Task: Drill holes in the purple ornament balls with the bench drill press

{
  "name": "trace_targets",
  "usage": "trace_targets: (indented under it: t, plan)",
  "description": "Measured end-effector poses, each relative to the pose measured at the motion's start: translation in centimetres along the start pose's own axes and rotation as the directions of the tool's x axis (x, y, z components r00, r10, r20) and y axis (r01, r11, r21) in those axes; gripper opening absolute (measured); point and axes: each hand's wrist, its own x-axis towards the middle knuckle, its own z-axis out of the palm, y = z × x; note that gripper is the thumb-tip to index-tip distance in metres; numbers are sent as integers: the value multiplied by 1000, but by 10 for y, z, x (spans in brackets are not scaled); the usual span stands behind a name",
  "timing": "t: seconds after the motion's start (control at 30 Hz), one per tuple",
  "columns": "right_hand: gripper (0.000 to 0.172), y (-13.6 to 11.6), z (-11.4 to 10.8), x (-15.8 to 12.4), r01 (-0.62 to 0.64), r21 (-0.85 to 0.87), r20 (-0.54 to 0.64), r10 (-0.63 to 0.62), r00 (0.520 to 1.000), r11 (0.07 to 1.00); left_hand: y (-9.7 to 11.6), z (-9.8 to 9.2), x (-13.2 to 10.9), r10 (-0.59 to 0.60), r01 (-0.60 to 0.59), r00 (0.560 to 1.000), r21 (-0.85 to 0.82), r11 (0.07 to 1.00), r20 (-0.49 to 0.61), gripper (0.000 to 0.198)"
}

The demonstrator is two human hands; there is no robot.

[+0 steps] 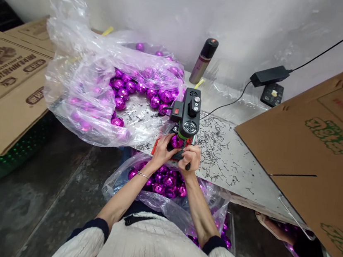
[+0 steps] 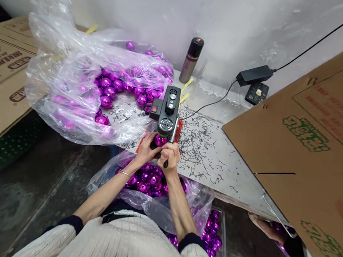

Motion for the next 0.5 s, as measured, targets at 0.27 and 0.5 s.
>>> trace_targets:
  t: [0.27,0.5]
  plan:
    - [35,-26,-14,53,-176,12,44,175,984,984,6,-11,-10,44,-43,998,13,999,-37,65]
    - [35,-30,-16,51,-211,33,53,209,976,977,11,-68,-106,216,-261,949,185,948,231,88]
